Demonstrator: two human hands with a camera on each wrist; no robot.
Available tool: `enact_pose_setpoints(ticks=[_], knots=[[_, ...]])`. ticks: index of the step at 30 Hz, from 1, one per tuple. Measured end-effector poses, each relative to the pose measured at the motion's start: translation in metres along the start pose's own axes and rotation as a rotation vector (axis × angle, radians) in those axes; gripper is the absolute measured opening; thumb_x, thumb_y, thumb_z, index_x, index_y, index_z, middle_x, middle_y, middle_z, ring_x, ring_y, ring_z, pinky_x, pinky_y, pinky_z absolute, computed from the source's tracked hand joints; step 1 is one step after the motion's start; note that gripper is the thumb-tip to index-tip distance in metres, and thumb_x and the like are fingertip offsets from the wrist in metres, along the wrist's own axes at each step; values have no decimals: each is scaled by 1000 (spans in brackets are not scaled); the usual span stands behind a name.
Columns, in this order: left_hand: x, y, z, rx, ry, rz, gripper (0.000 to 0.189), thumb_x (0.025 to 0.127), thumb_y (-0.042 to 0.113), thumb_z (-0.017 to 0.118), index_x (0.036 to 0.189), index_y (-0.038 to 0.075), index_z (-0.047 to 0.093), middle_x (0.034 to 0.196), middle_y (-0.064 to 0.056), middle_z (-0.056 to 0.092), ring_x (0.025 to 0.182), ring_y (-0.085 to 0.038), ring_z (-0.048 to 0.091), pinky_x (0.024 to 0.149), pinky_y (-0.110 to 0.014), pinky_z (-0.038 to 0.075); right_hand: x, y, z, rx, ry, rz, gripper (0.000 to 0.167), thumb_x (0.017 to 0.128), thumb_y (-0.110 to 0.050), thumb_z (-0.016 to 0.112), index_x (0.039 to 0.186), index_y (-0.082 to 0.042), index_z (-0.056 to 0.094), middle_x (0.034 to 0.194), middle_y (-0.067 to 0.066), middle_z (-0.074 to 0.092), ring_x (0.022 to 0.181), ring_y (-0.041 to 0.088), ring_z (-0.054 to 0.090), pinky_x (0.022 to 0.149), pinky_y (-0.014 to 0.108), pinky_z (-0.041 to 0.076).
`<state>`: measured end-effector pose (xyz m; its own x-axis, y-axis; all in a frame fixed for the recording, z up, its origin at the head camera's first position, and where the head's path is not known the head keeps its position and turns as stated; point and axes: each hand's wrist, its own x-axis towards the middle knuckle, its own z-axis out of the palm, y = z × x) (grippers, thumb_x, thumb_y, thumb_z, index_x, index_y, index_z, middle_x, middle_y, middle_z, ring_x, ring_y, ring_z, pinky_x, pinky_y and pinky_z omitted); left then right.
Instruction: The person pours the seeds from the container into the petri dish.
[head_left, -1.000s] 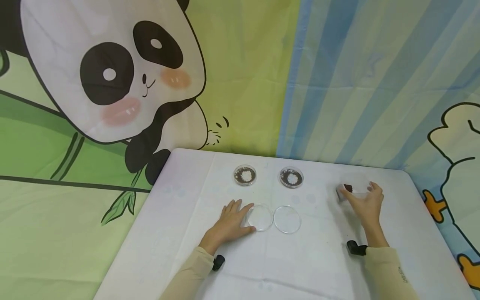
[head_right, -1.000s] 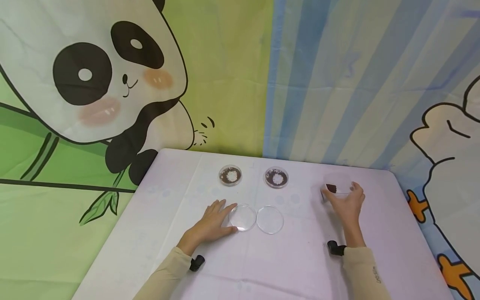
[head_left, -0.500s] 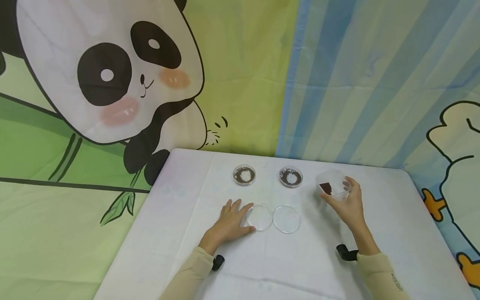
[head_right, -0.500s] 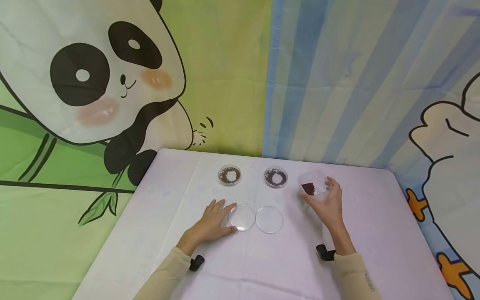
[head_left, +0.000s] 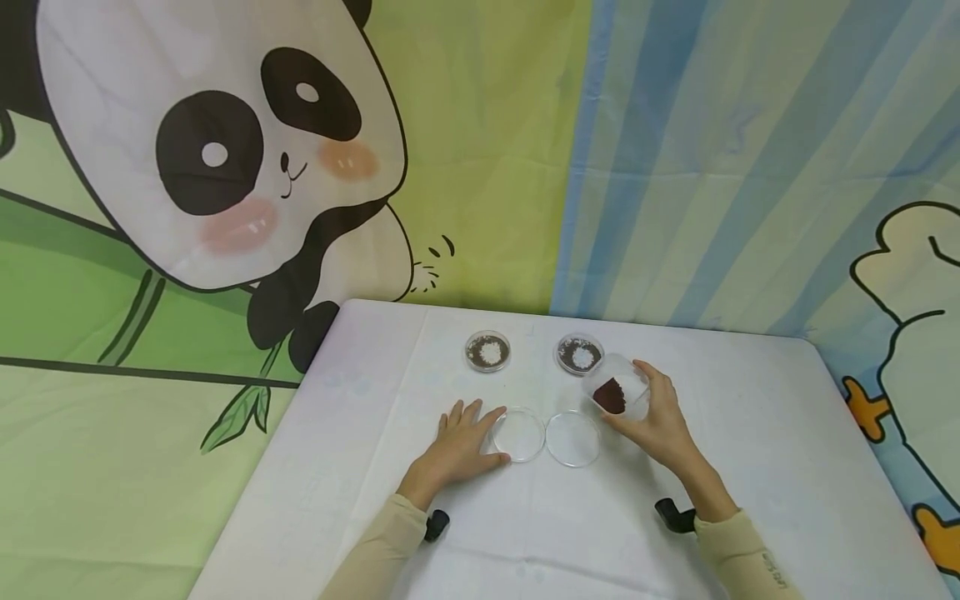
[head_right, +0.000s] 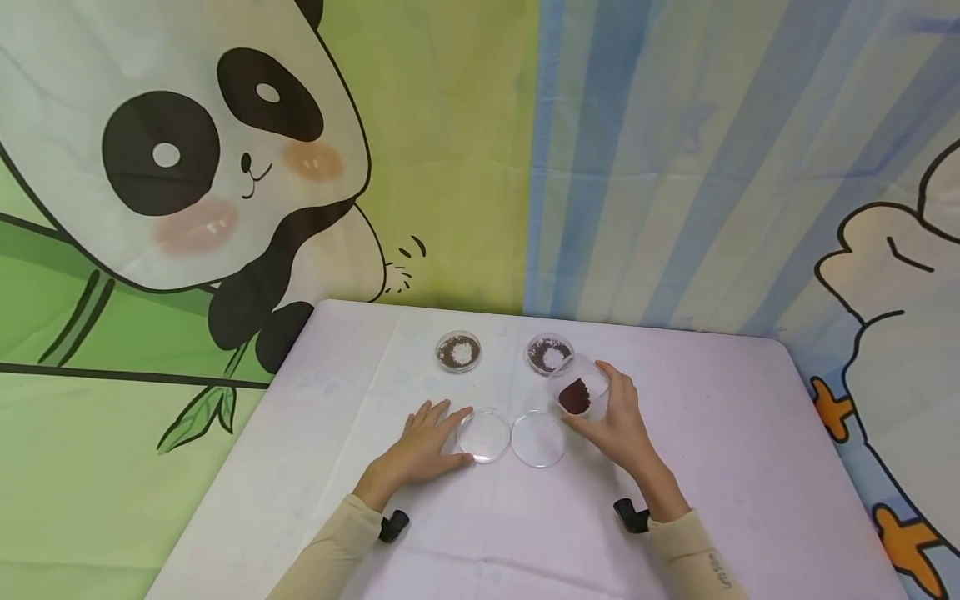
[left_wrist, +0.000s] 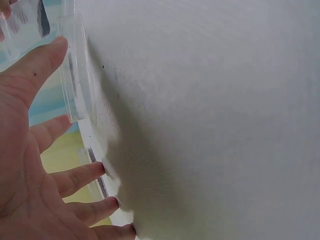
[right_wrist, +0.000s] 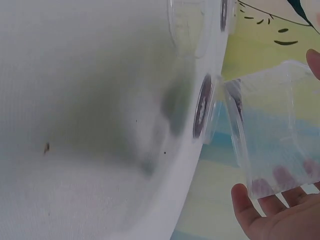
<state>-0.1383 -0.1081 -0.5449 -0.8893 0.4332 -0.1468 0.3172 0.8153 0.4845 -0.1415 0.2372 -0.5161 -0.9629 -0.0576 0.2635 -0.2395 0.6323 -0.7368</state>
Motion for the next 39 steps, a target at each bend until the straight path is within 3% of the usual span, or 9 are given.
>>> enact_pose_setpoints(ticks=[7, 17, 29, 39], knots=[[-1, -2, 1, -7, -7, -1, 77, 89, 53, 70, 154, 25, 40, 158, -23, 27, 145, -53, 12, 111, -71, 13, -1, -7, 11, -34, -45, -88, 104, 68, -15, 94, 150, -1, 31, 138, 28, 41, 123, 43, 38, 92, 63, 40], [-2, -4, 2, 1, 2, 1, 78, 89, 55, 70, 154, 26, 40, 158, -23, 28, 145, -52, 13, 111, -71, 14, 1, -17, 24, -134, -65, -307, 102, 63, -18, 95, 145, 1, 38, 139, 23, 46, 129, 43, 39, 102, 62, 30], [-1, -6, 4, 14, -7, -10, 78, 89, 56, 69, 155, 29, 38, 159, -22, 27, 146, -50, 12, 112, -70, 13, 4, -28, 40, -308, -75, -417, 103, 59, -26, 97, 144, -5, 41, 136, 19, 47, 125, 41, 43, 84, 62, 42], [0, -4, 2, 12, 1, 0, 78, 89, 57, 68, 155, 27, 39, 158, -22, 27, 145, -52, 13, 112, -70, 14, 6, -33, 49, -383, -72, -519, 102, 58, -27, 97, 141, -2, 44, 137, 19, 45, 126, 42, 41, 88, 64, 41]])
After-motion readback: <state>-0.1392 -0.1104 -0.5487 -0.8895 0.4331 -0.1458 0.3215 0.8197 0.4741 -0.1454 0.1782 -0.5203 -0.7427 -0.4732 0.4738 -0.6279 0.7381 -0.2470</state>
